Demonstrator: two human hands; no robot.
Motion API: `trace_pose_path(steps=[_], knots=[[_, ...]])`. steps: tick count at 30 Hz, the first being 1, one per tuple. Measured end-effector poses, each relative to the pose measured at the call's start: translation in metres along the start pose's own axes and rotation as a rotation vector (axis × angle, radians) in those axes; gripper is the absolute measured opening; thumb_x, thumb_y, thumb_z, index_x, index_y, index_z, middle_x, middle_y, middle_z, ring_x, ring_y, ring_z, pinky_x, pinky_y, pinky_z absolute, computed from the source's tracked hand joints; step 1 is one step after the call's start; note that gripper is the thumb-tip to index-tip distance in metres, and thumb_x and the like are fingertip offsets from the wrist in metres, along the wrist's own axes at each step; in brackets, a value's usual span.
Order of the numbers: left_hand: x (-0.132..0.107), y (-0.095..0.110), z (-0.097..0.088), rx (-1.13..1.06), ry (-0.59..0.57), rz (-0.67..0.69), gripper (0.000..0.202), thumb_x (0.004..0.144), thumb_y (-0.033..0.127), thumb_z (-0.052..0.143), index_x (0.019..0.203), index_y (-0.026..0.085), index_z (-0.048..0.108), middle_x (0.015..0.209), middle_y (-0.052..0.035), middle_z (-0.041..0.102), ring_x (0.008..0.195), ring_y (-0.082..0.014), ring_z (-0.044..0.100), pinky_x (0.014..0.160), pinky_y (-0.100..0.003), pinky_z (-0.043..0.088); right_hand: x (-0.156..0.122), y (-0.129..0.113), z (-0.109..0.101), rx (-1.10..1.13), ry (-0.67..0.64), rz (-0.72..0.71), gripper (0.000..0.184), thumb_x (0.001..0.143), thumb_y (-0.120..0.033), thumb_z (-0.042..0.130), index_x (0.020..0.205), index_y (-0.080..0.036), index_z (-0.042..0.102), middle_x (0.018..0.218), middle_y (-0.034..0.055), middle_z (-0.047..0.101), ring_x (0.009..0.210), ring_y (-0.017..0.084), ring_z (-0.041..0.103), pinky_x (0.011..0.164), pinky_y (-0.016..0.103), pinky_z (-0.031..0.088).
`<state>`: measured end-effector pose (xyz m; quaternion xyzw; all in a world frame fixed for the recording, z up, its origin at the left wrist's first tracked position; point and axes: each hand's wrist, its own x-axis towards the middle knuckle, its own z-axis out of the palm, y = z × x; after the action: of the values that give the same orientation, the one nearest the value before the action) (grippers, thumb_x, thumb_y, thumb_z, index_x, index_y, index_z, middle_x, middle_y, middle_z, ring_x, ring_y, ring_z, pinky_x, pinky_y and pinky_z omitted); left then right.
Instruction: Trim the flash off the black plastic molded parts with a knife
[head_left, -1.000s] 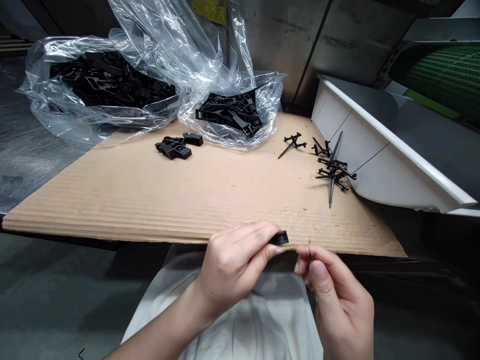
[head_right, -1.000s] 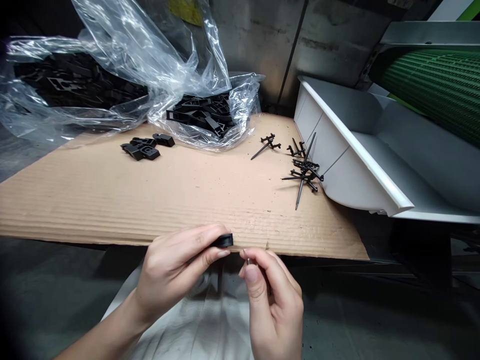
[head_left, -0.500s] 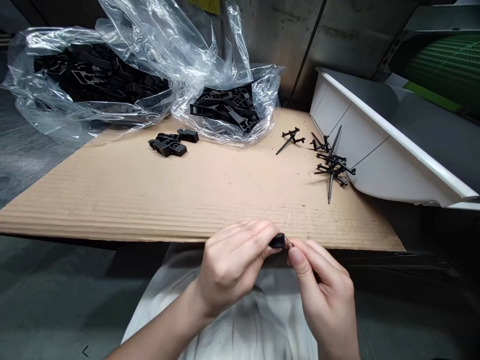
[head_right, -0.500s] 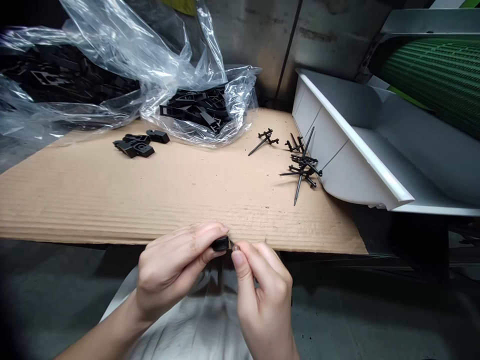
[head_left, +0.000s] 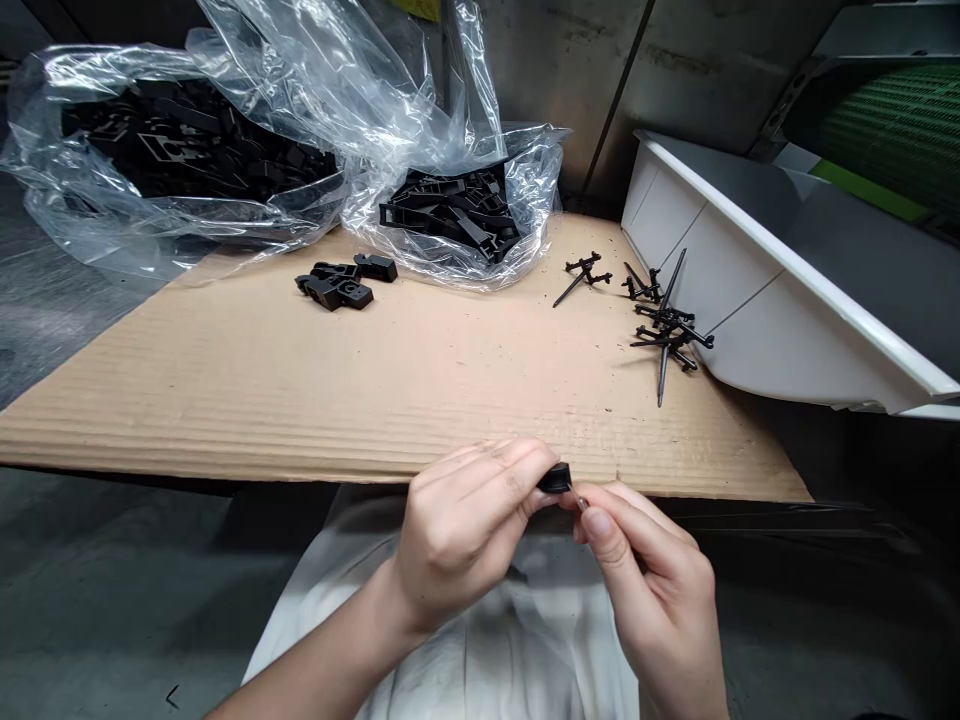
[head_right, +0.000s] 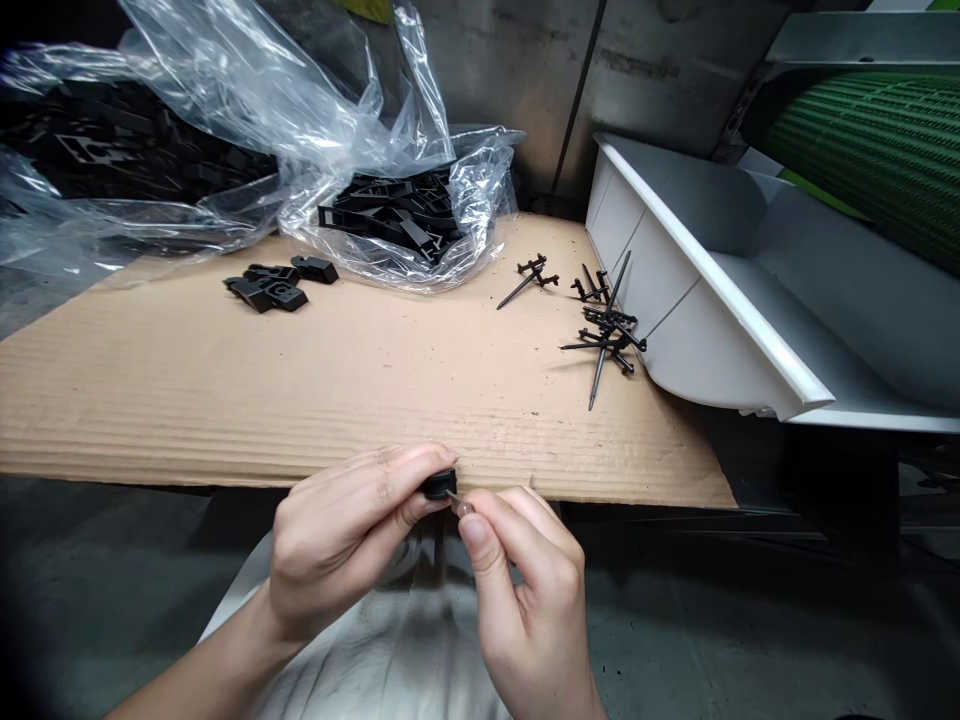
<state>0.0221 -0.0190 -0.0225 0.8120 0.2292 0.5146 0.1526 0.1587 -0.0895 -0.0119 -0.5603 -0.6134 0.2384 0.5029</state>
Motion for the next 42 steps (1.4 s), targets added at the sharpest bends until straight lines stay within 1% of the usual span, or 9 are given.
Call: trace_pose_path(steps=[7, 9, 12, 15, 18, 24, 28, 35, 42], knots=[[0.000, 0.001, 0.001, -0.004, 0.006, -0.019, 0.020, 0.082, 0.006, 0.054, 0.100, 0.014, 0.059, 0.087, -0.0081, 0.070, 0.080, -0.0166, 0.065, 0.068, -0.027, 0.052, 0.000, 0.000, 0.002, -0.020, 0.038, 0.006, 0.021, 0.085, -0.009, 0.047, 0.088, -0.022, 0.064, 0.070, -0.0009, 0.057, 0.064, 0.011, 0.053, 0.057, 0.022, 0.043], [-0.001, 0.001, 0.001, 0.010, 0.013, -0.025, 0.020, 0.081, 0.005, 0.055, 0.099, 0.012, 0.060, 0.087, -0.0083, 0.070, 0.080, -0.0166, 0.065, 0.068, -0.027, 0.052, -0.002, 0.002, 0.003, 0.033, 0.063, 0.055, 0.021, 0.086, -0.012, 0.047, 0.090, -0.024, 0.064, 0.070, -0.0014, 0.059, 0.062, 0.010, 0.054, 0.056, 0.021, 0.045], [-0.002, 0.002, 0.002, 0.048, 0.026, -0.033, 0.019, 0.080, 0.005, 0.057, 0.097, 0.011, 0.061, 0.088, -0.0084, 0.069, 0.077, -0.0161, 0.065, 0.066, -0.025, 0.051, -0.003, 0.001, 0.003, 0.158, 0.094, 0.174, 0.020, 0.089, -0.018, 0.043, 0.094, -0.023, 0.061, 0.065, -0.0021, 0.059, 0.049, 0.008, 0.052, 0.046, 0.019, 0.044], [-0.002, 0.001, 0.002, 0.064, 0.032, -0.019, 0.018, 0.079, 0.005, 0.058, 0.096, 0.010, 0.061, 0.089, -0.0081, 0.069, 0.078, -0.0151, 0.065, 0.067, -0.023, 0.051, 0.000, -0.002, 0.004, 0.147, 0.078, 0.226, 0.018, 0.090, -0.022, 0.042, 0.088, -0.019, 0.059, 0.058, -0.0022, 0.057, 0.039, 0.007, 0.047, 0.038, 0.019, 0.039], [-0.002, 0.000, 0.003, 0.082, 0.032, 0.004, 0.020, 0.079, 0.004, 0.057, 0.098, 0.010, 0.061, 0.090, -0.0086, 0.069, 0.082, -0.0149, 0.065, 0.071, -0.023, 0.051, 0.004, -0.003, 0.006, 0.011, 0.046, 0.176, 0.020, 0.089, -0.022, 0.042, 0.075, -0.018, 0.055, 0.055, -0.0026, 0.054, 0.038, 0.006, 0.046, 0.039, 0.019, 0.037], [-0.003, -0.001, 0.005, 0.114, 0.050, 0.022, 0.022, 0.079, 0.004, 0.056, 0.099, 0.011, 0.061, 0.091, -0.0088, 0.070, 0.083, -0.0158, 0.066, 0.074, -0.024, 0.052, 0.007, 0.000, 0.007, -0.186, 0.084, 0.058, 0.017, 0.087, -0.017, 0.045, 0.074, -0.018, 0.056, 0.057, -0.0025, 0.052, 0.046, 0.008, 0.049, 0.046, 0.020, 0.039], [-0.003, 0.000, 0.006, 0.132, 0.067, 0.022, 0.022, 0.077, 0.004, 0.057, 0.097, 0.011, 0.061, 0.089, -0.0083, 0.071, 0.080, -0.0164, 0.067, 0.073, -0.025, 0.053, 0.007, -0.001, 0.003, -0.146, 0.054, 0.087, 0.019, 0.087, -0.018, 0.045, 0.073, -0.019, 0.057, 0.057, -0.0027, 0.052, 0.048, 0.008, 0.050, 0.047, 0.020, 0.041], [-0.003, -0.001, 0.007, 0.177, 0.078, 0.013, 0.017, 0.077, 0.007, 0.060, 0.093, 0.010, 0.063, 0.085, -0.0079, 0.071, 0.075, -0.0170, 0.068, 0.072, -0.024, 0.053, 0.004, -0.004, 0.003, -0.072, 0.081, 0.034, 0.017, 0.084, -0.014, 0.051, 0.091, -0.020, 0.064, 0.071, -0.0008, 0.055, 0.069, 0.010, 0.057, 0.060, 0.017, 0.047], [-0.004, 0.000, 0.007, 0.142, 0.091, 0.032, 0.020, 0.077, 0.005, 0.059, 0.096, 0.009, 0.062, 0.086, -0.0096, 0.071, 0.078, -0.0174, 0.067, 0.072, -0.026, 0.053, 0.007, -0.005, 0.004, -0.087, 0.059, 0.026, 0.019, 0.084, -0.013, 0.049, 0.089, -0.021, 0.066, 0.067, -0.0008, 0.053, 0.060, 0.010, 0.051, 0.052, 0.020, 0.043]])
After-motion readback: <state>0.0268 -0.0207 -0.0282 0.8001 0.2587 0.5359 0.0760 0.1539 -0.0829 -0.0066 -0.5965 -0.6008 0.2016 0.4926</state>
